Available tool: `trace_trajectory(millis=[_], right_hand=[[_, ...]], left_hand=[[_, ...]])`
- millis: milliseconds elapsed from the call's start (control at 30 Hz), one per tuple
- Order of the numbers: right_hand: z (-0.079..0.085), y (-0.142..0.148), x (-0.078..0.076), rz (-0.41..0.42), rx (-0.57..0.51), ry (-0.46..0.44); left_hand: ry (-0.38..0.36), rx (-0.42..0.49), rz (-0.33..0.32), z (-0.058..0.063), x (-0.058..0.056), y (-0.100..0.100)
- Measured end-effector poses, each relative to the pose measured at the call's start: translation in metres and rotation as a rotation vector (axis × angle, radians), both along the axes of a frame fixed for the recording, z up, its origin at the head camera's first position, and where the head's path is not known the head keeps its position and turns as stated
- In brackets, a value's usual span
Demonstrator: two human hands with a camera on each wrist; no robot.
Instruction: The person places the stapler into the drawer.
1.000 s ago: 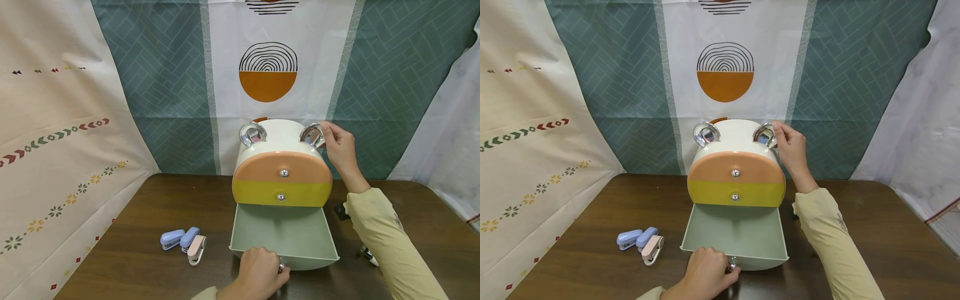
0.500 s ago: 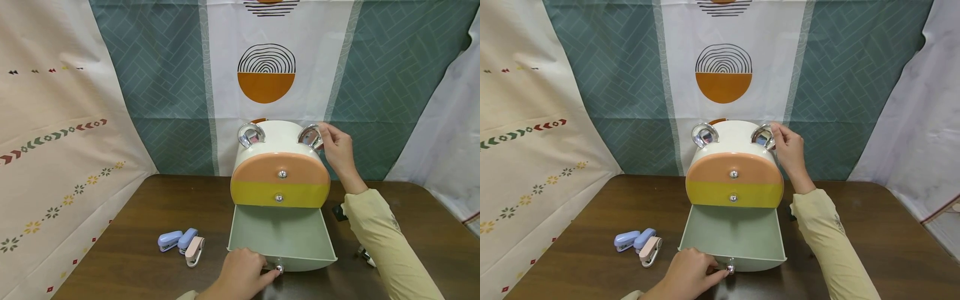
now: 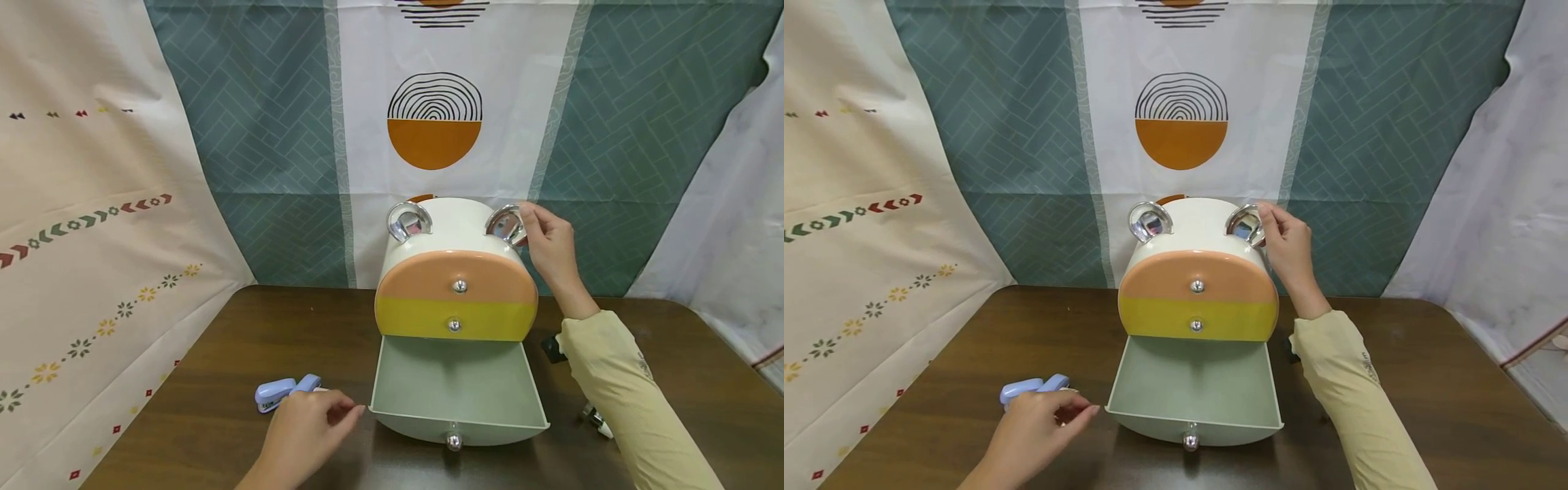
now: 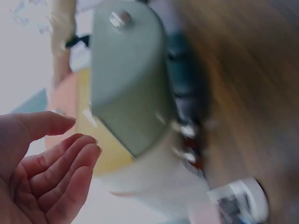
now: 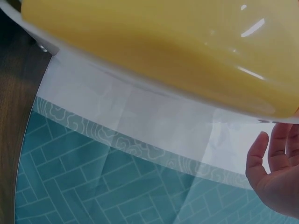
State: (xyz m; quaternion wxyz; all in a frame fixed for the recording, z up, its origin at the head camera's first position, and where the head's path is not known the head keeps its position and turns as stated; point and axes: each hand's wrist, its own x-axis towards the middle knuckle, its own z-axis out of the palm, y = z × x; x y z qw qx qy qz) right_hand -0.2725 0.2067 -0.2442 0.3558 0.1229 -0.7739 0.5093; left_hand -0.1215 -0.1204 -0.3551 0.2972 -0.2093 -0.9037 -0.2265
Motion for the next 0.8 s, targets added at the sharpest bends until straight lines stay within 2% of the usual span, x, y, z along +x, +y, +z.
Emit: trace_trajectory(millis=[133,267,333,433,533,800], right_hand=[[0.008,-0.007,0.013,0.028,-0.008,0.015],[0.009,-0.008,0.015,0.037,-0.008,0.019],[0.009,-0.009,0.015,0.027,-0.01,0.019],[0.01,-0.01,0.016,0.01,-0.014,0.017],[0.009,-0.01,0.014,0.016,-0.022,0.013],[0.009,-0.01,0.014,0.03,-0.028,0.01]], left_hand=[[-0.094,-0.035,0.115,-0.006,-0.005,-0.021],[-0.219,-0.099,0.239,-0.013,-0.008,-0.037],[-0.287,-0.126,0.273,-0.015,-0.009,-0.042],[-0.366,-0.151,0.291,-0.018,-0.011,-0.046],[-0.405,-0.16,0.298,-0.021,-0.014,-0.047],[-0.411,-0.169,0.293,-0.024,-0.019,-0.048]])
